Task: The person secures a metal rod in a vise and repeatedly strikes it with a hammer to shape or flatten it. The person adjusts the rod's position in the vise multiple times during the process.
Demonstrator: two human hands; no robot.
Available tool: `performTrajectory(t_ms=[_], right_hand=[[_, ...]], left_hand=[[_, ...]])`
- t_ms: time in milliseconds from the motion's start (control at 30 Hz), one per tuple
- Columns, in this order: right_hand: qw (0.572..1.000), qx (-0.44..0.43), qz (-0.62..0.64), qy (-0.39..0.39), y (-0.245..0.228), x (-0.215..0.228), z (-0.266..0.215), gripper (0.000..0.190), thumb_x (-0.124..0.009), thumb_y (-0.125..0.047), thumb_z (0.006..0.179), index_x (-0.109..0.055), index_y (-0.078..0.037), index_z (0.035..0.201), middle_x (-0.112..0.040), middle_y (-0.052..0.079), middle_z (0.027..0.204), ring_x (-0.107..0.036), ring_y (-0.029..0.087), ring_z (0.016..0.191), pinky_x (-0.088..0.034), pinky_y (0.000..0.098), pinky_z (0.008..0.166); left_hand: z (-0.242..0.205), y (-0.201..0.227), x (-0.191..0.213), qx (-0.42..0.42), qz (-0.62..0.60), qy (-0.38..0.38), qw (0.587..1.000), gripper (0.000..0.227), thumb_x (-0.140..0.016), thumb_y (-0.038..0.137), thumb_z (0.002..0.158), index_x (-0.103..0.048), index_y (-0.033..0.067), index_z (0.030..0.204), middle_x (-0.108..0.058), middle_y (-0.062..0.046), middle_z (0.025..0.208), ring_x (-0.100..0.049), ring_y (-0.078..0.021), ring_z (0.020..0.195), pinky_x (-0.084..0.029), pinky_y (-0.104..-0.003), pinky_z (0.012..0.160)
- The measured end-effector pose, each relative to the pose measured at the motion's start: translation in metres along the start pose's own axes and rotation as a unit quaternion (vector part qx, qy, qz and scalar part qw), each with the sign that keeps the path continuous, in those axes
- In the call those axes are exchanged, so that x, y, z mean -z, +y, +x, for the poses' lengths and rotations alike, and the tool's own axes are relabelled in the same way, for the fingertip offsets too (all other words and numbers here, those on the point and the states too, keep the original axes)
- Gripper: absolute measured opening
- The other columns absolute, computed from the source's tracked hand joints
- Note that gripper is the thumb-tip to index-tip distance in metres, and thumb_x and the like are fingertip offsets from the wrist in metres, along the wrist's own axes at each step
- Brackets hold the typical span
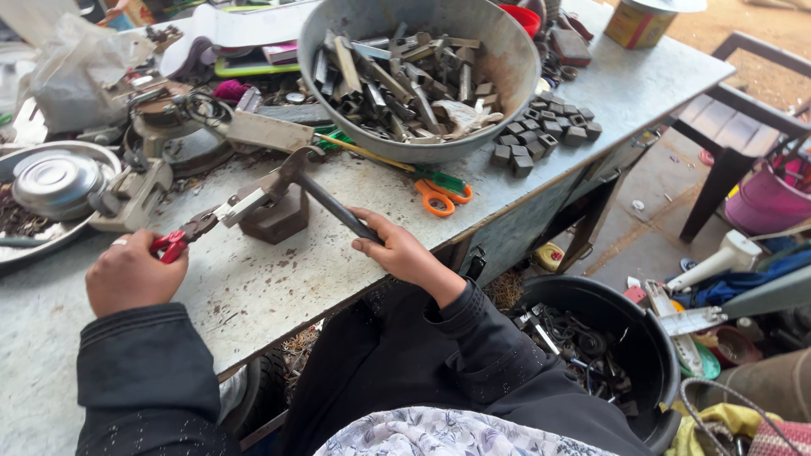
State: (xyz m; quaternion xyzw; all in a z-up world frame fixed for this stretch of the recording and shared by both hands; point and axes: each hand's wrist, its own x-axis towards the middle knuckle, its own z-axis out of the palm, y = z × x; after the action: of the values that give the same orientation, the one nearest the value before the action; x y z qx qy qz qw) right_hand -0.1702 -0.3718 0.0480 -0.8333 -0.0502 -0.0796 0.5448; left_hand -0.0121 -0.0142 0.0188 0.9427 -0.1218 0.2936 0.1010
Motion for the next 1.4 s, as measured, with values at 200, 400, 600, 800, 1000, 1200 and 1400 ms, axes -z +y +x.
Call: performTrajectory(t_ms=[200,400,600,800,1000,1200,1400], right_hand=[[1.0,0.012,-0.006,0.004,0.002,-0.002,0.0,0.056,-0.068,-0.021,0.099,-0.05,-0.012,0.151,-0.046,-0.003,0.078,-0.039,0.008,0.067,-0.037,0.0268,0.06],[0.999,-0.032,-0.002,0.009,-0.003,-0.004,-0.001,0.06,-0.067,-0.022,0.097,-0.048,-0.013,0.153,-0.048,-0.003,0.075,-0.04,0.008,0.064,-0.035,0.0263,0.057],[1.0,-0.006,0.0,0.014,-0.003,-0.006,-0.001,0.059,-0.068,-0.022,0.098,-0.048,-0.012,0.153,-0.049,-0.005,0.08,-0.042,0.007,0.066,-0.038,0.0252,0.059],[0.999,-0.043,-0.002,0.016,-0.007,-0.007,-0.001,0.06,-0.068,-0.024,0.097,-0.048,-0.013,0.152,-0.047,-0.004,0.073,-0.04,0.007,0.059,-0.034,0.0261,0.053],[0.998,-0.055,-0.001,0.015,-0.011,-0.006,-0.002,0.059,-0.068,-0.025,0.096,-0.049,-0.013,0.152,-0.046,-0.005,0.069,-0.039,0.007,0.056,-0.032,0.0263,0.051],[0.998,-0.063,0.01,0.017,-0.01,-0.007,-0.001,0.061,-0.068,-0.025,0.096,-0.049,-0.013,0.152,-0.047,-0.006,0.067,-0.04,0.006,0.054,-0.032,0.0258,0.05],[0.998,-0.067,0.006,0.015,-0.009,-0.007,-0.001,0.06,-0.068,-0.026,0.095,-0.049,-0.013,0.151,-0.047,-0.005,0.066,-0.041,0.006,0.052,-0.033,0.0261,0.049]], left_hand=[[0.002,0.001,0.0,-0.005,0.0,0.012,1.0,0.029,-0.076,0.045,0.089,-0.077,0.0168,0.096,-0.073,-0.006,0.092,-0.071,-0.0294,0.087,-0.054,-0.043,0.076],[0.005,0.002,0.003,0.001,-0.011,0.004,1.0,0.03,-0.078,0.043,0.085,-0.076,0.0167,0.098,-0.072,-0.006,0.091,-0.071,-0.0298,0.084,-0.054,-0.044,0.076],[0.005,0.003,0.004,0.005,-0.023,-0.001,1.0,0.028,-0.079,0.041,0.084,-0.076,0.0165,0.098,-0.072,-0.006,0.09,-0.071,-0.0299,0.083,-0.054,-0.044,0.075],[0.006,0.004,0.007,0.012,-0.027,-0.011,1.0,0.027,-0.079,0.038,0.082,-0.077,0.0161,0.097,-0.073,-0.006,0.09,-0.071,-0.0293,0.082,-0.055,-0.043,0.076],[0.006,0.006,0.011,0.011,-0.041,-0.01,0.999,0.027,-0.08,0.036,0.083,-0.077,0.0144,0.098,-0.073,-0.007,0.09,-0.071,-0.0297,0.082,-0.055,-0.043,0.077],[0.006,0.008,0.012,0.01,-0.041,-0.004,0.999,0.028,-0.079,0.036,0.082,-0.077,0.0144,0.099,-0.073,-0.008,0.093,-0.071,-0.0305,0.084,-0.055,-0.044,0.078],[0.007,0.007,0.012,0.013,-0.039,-0.008,0.999,0.028,-0.079,0.037,0.082,-0.077,0.0146,0.099,-0.073,-0.008,0.093,-0.071,-0.0309,0.085,-0.055,-0.044,0.078]])
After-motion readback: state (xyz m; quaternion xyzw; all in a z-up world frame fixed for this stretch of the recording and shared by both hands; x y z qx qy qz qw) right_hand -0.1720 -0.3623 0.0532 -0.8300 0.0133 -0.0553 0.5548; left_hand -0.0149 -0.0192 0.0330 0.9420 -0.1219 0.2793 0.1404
